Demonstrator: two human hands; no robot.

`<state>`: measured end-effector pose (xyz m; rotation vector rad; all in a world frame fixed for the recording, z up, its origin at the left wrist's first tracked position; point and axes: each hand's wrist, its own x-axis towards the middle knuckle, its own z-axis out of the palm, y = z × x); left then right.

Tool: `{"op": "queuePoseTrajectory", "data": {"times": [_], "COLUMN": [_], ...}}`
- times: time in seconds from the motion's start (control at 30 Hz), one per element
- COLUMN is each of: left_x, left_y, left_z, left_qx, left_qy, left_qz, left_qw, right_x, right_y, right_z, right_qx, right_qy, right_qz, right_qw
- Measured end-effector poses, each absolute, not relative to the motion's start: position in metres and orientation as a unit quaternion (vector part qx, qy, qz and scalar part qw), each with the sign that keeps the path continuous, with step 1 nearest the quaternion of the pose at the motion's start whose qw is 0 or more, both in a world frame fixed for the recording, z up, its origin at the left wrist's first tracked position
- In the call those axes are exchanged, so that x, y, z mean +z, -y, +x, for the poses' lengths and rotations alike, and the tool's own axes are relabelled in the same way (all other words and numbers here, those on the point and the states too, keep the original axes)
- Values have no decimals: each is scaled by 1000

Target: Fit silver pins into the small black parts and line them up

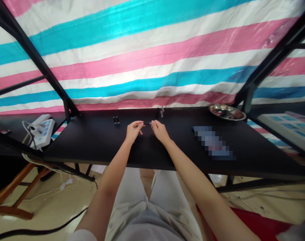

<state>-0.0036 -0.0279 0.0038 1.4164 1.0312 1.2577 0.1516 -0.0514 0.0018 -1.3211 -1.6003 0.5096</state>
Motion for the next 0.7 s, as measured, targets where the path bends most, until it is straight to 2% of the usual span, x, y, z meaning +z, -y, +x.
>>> {"op": "queuePoseTrajectory", "data": {"times": [0.23,0.5,0.7], "left_x": [6,2,3], "left_y": [28,23,26], "left_z": [-5,-8,-4], "left_qx": [514,510,449], "left_qy": [-426,-433,-418], "left_qz": [556,520,561], "left_qw": [496,531,555], "right_x": [8,3,0], "right_y": [56,50,44], "right_z": [153,156,152], "right_qx": [181,200,237], "right_qy": [613,532,593], "right_qz": [-563,-531,-494], "right_qw": [524,628,590]}}
